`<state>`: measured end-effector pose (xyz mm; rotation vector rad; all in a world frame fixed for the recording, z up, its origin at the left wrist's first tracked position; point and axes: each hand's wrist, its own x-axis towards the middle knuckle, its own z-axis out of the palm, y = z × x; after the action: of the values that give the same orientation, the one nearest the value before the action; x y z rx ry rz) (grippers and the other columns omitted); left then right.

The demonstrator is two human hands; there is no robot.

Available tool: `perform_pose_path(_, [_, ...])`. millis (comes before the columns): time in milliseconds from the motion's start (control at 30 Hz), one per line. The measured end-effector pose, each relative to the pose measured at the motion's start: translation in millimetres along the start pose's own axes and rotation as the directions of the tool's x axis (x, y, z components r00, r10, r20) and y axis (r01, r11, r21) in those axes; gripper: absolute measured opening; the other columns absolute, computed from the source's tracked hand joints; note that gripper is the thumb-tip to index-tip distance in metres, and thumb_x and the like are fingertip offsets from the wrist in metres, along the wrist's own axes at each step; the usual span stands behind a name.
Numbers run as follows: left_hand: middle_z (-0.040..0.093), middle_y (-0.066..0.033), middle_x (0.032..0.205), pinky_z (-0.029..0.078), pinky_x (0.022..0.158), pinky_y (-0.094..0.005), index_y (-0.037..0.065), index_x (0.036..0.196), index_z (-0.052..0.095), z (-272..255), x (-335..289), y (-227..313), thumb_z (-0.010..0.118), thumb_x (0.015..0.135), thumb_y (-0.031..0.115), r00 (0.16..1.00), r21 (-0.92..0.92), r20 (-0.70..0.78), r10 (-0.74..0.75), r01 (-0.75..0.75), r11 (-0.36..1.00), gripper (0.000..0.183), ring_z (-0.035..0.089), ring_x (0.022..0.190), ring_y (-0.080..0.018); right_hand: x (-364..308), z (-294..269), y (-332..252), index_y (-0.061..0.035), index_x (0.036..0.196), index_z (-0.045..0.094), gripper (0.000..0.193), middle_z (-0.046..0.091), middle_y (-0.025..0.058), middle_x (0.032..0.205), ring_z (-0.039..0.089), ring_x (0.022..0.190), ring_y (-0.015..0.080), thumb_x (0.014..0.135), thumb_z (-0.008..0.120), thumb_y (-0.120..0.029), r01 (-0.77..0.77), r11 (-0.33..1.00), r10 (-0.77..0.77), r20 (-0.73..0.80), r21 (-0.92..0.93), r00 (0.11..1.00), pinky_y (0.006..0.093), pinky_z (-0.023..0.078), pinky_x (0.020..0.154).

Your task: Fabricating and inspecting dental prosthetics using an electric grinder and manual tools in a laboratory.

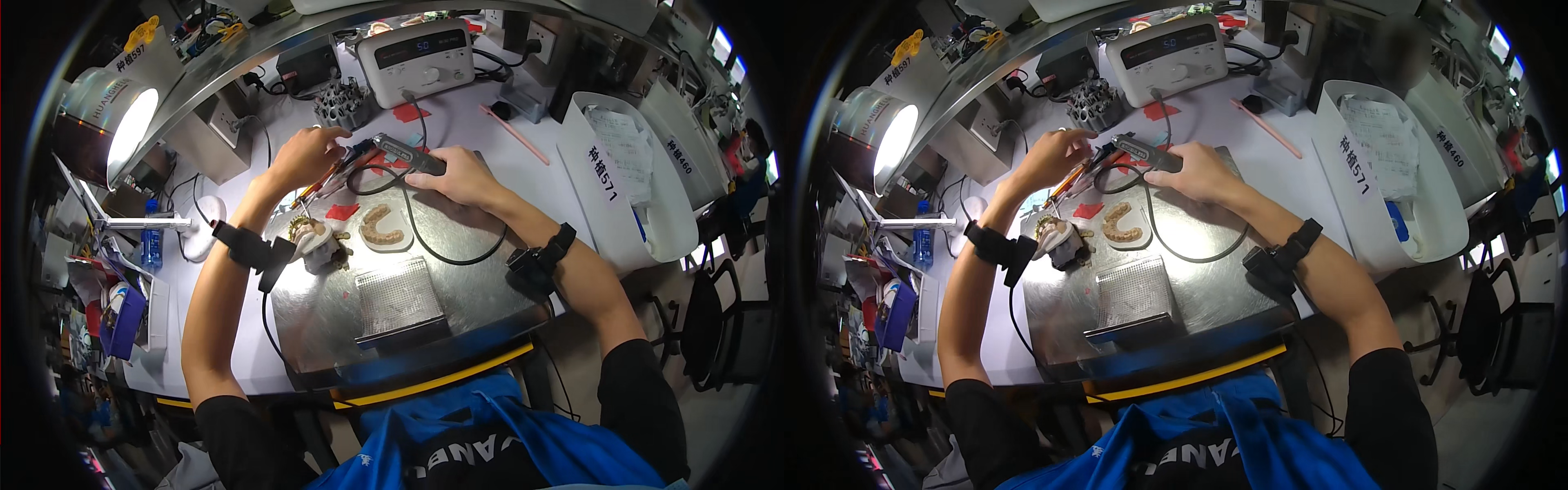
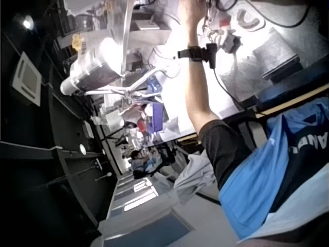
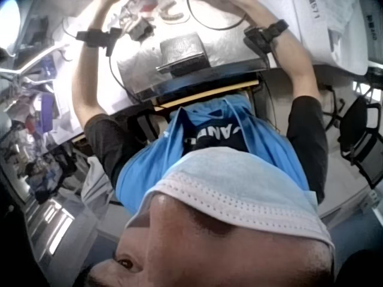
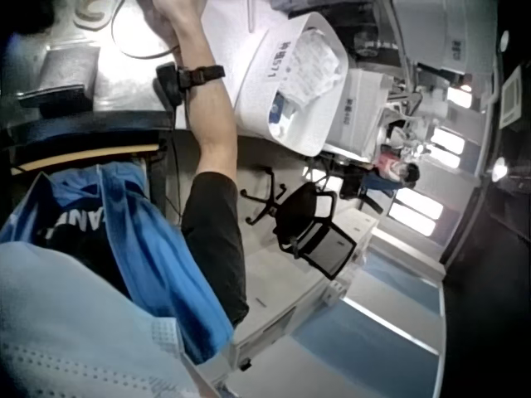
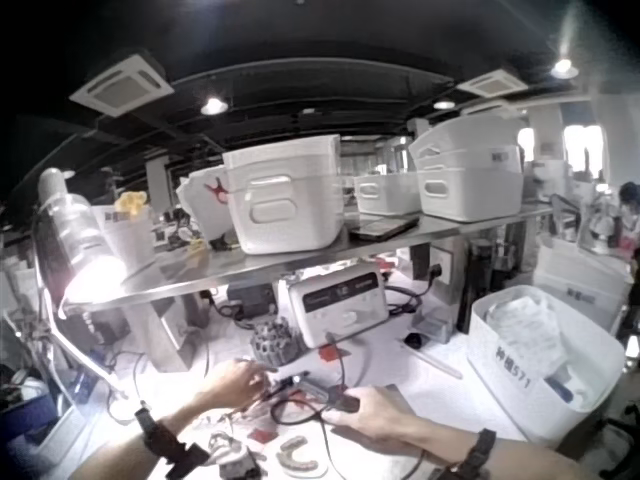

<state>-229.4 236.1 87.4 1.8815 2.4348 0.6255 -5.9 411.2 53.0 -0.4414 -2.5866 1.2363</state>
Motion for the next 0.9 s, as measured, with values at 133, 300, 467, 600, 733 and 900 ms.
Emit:
perform_pose_path(133, [0.070, -0.0137, 0.089, 0.051, 0.077, -0.0411, 0.009, 0.104, 0.070, 16, 16, 0, 0.062, 0.087, 0.020, 0.988, 0.240, 0.086, -0.126, 0.102, 0.965, 0.022, 0.067, 0.085, -0.0314, -2, -1, -2, -0.0049, 0.091, 0.071, 0.042, 0.061, 0.0028, 0.062, 0.058, 0.059, 0.0131, 0.077, 0.074, -0.045, -0.085, 0.996, 0.084, 0.027, 0.028, 0.996, 0.0299, 0.045, 0.060])
perform_pose_path(300, [0.071, -0.0115, 0.085, 0.053, 0.075, -0.0422, 0.018, 0.096, 0.073, 17, 25, 8, 0.060, 0.087, 0.022, 0.958, 0.360, 0.179, -0.226, 0.150, 0.921, 0.016, 0.067, 0.085, -0.0326, -4, -1, 3, -0.0046, 0.090, 0.071, 0.038, 0.059, 0.0019, 0.059, 0.056, 0.052, 0.0117, 0.078, 0.076, -0.040, -0.030, 0.997, 0.029, 0.008, 0.070, 1.000, 0.0288, 0.044, 0.052])
perform_pose_path(467, [0.073, -0.0083, 0.092, 0.052, 0.066, -0.0314, 0.011, 0.103, 0.072, -23, 12, -7, 0.064, 0.086, 0.014, 0.958, -0.218, -0.092, -0.270, 0.245, 0.945, 0.019, 0.068, 0.081, -0.0183, -5, 3, 1, -0.0037, 0.087, 0.070, 0.039, 0.056, 0.0011, 0.057, 0.054, 0.050, 0.0104, 0.078, 0.077, -0.041, 0.024, 0.993, -0.017, -0.060, 0.118, 0.998, 0.0287, 0.041, 0.050])
perform_pose_path(600, [0.070, -0.0079, 0.098, 0.048, 0.070, -0.0235, -0.002, 0.112, 0.065, -54, -30, 46, 0.070, 0.086, 0.016, 0.860, -0.860, -0.172, -0.480, 0.106, 0.499, 0.031, 0.063, 0.085, -0.0122, -17, -6, -14, -0.0014, 0.085, 0.069, 0.047, 0.050, 0.0006, 0.055, 0.046, 0.052, 0.0111, 0.079, 0.075, -0.047, 0.099, 0.992, -0.093, -0.087, 0.075, 0.992, 0.0296, 0.037, 0.051])
perform_pose_path(733, [0.069, -0.0102, 0.098, 0.050, 0.075, -0.0222, -0.005, 0.117, 0.061, -19, -73, 73, 0.071, 0.083, 0.003, 0.858, -0.921, -0.245, -0.450, -0.061, 0.385, 0.036, 0.065, 0.086, -0.0120, -32, 8, -25, -0.0007, 0.090, 0.069, 0.041, 0.052, 0.0048, 0.059, 0.047, 0.056, 0.0125, 0.078, 0.077, -0.040, 0.267, 0.957, -0.266, -0.021, 0.118, 0.964, 0.0302, 0.038, 0.054])
perform_pose_path(900, [0.069, -0.0184, 0.099, 0.055, 0.084, -0.0309, -0.006, 0.118, 0.054, 9, -92, 102, 0.062, 0.093, 0.009, 0.834, -0.892, -0.316, -0.452, -0.099, 0.442, 0.030, 0.068, 0.091, -0.0204, -45, 22, -34, -0.0003, 0.087, 0.069, 0.039, 0.065, 0.0147, 0.071, 0.062, 0.064, 0.0212, 0.076, 0.077, -0.037, 0.332, 0.942, -0.333, 0.013, 0.047, 0.943, 0.0335, 0.047, 0.063])
